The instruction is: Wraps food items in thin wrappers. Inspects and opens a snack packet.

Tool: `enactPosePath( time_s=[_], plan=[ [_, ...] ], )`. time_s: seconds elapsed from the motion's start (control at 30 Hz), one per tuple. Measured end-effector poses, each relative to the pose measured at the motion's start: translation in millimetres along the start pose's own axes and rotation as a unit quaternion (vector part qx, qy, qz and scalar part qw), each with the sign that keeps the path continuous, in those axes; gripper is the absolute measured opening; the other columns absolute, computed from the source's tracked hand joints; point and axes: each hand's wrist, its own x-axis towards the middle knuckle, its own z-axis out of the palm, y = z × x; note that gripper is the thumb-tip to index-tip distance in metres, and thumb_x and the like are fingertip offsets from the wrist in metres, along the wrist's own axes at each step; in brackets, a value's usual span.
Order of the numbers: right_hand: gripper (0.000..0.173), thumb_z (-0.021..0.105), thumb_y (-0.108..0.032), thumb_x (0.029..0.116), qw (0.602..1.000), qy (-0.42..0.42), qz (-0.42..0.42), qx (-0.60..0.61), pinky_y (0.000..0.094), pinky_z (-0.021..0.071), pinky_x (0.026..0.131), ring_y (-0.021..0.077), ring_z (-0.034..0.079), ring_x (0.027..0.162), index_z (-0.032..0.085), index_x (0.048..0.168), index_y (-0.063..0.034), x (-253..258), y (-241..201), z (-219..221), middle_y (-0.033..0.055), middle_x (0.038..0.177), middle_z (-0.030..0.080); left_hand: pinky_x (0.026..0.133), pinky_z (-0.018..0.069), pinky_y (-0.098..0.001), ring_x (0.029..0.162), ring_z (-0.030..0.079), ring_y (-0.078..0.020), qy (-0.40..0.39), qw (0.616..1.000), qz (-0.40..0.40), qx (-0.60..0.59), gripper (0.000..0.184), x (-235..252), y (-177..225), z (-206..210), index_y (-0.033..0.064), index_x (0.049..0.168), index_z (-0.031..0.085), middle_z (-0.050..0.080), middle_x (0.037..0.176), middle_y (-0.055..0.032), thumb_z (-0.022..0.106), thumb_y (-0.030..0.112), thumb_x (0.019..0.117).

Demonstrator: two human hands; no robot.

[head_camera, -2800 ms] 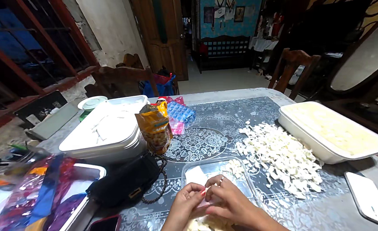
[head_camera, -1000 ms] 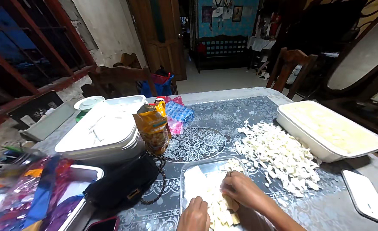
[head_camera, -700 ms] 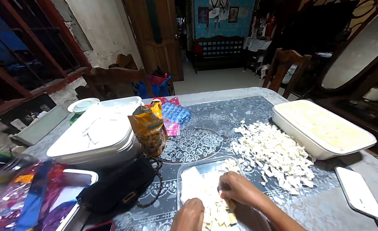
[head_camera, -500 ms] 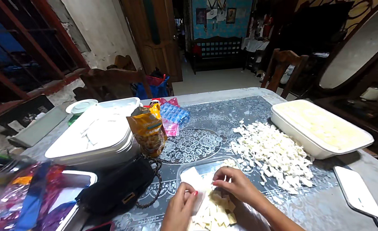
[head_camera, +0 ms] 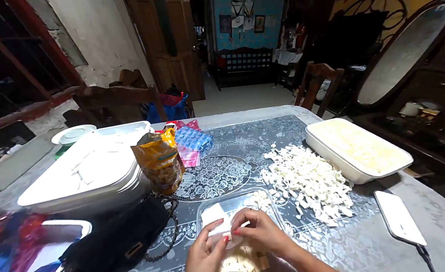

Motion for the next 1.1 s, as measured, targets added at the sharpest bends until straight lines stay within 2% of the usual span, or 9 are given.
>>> enactPosePath(
  time_s=[0.13,0.3,0.4,0.53,0.67,0.77,0.9,1.03,1.1],
  plan=[
    [0.014,0.06,-0.009,0.0986,0.997,0.036,0.024,0.066,0.0238,0.0559,0.078,0.0029,0.066,0.083,0.065,0.106,0.0012,0.8,-9.0,-2.8,-0.0006,0.092,0.07,0.08,0.0615,-0.0264,0.081,0.073,-0.0058,-0.021,1.0,0.005,0.003,0.02,2.8,-0.5,-4.7,-0.0068,0.111,0.069,0.076,0.097,-0.0044,0.062,-0.005,0.0926],
    [0.016,0.064,-0.005,0.0952,0.986,-0.011,-0.099,-0.136,0.043,0.0527,0.094,0.029,0.068,0.103,0.071,0.103,0.0072,-4.0,2.5,12.1,0.0193,0.102,0.072,0.067,0.0552,-0.0209,0.074,0.066,-0.0015,-0.044,0.998,-0.04,-0.023,0.015,5.6,-4.9,-6.4,0.0025,0.087,0.067,0.072,0.09,0.0014,0.069,-0.01,0.0792],
    [0.019,0.073,-0.015,0.0908,0.949,-0.034,-0.2,-0.242,0.0523,0.0515,0.096,0.0381,0.067,0.109,0.073,0.097,0.0033,-1.9,9.8,13.2,0.0206,0.107,0.072,0.071,0.0611,-0.0267,0.071,0.071,-0.0083,-0.039,0.983,-0.136,-0.116,0.013,9.9,2.5,-9.9,0.0053,0.091,0.061,0.073,0.081,0.0007,0.06,-0.008,0.0923],
    [0.019,0.076,-0.019,0.0895,0.949,0.003,-0.225,-0.222,0.0441,0.0526,0.094,0.0307,0.068,0.105,0.075,0.092,0.0,-0.8,11.9,10.7,0.0166,0.102,0.073,0.075,0.0624,-0.0283,0.074,0.073,-0.0109,-0.026,0.969,-0.185,-0.161,0.017,11.5,11.8,-11.2,0.0,0.109,0.061,0.074,0.085,-0.002,0.049,-0.007,0.1003],
    [0.021,0.072,-0.013,0.0927,0.992,0.016,-0.032,-0.124,0.0307,0.0503,0.073,0.0153,0.062,0.076,0.068,0.095,0.0077,-4.7,-2.6,9.3,0.0135,0.084,0.067,0.075,0.0613,-0.0271,0.076,0.071,-0.0078,-0.048,0.996,-0.068,-0.025,0.015,4.9,7.2,-7.5,-0.0054,0.106,0.066,0.072,0.089,-0.0029,0.064,-0.003,0.0912],
    [0.024,0.063,-0.008,0.0986,0.994,-0.014,0.017,-0.11,0.0335,0.0547,0.081,0.0172,0.067,0.083,0.068,0.117,0.0067,-2.2,-6.0,3.7,0.0165,0.096,0.071,0.072,0.0587,-0.0255,0.074,0.069,-0.0064,-0.015,0.997,0.015,0.077,0.012,3.5,-1.2,-7.6,-0.0066,0.099,0.07,0.072,0.087,-0.0068,0.068,0.001,0.0899],
    [0.021,0.066,-0.014,0.0979,0.987,0.007,0.039,-0.153,0.0345,0.0542,0.08,0.0169,0.067,0.082,0.072,0.105,0.0047,-0.2,-5.4,-2.4,0.0138,0.092,0.072,0.077,0.0603,-0.0253,0.077,0.072,-0.0055,-0.023,0.999,-0.034,-0.026,0.015,5.9,4.4,-12.2,-0.0007,0.091,0.068,0.076,0.087,-0.001,0.064,-0.012,0.0834],
    [0.02,0.069,-0.011,0.0956,0.981,-0.063,-0.024,-0.182,0.0489,0.0538,0.088,0.0336,0.069,0.093,0.073,0.098,0.0085,-5.0,-8.0,8.9,0.0221,0.094,0.072,0.072,0.0607,-0.0254,0.073,0.07,-0.007,0.023,0.991,-0.052,-0.118,0.025,9.3,2.4,-10.7,0.004,0.092,0.062,0.073,0.083,0.002,0.066,-0.017,0.0798],
    [0.017,0.067,-0.006,0.0949,0.987,-0.087,-0.075,-0.111,0.0404,0.0536,0.088,0.0266,0.069,0.093,0.073,0.099,0.0092,-6.8,-3.5,15.2,0.0201,0.095,0.072,0.07,0.0601,-0.0236,0.072,0.069,-0.0056,0.041,0.991,-0.049,-0.121,0.024,10.4,-1.6,-9.6,0.0051,0.091,0.061,0.072,0.082,0.0033,0.065,-0.016,0.0813]
  ],
)
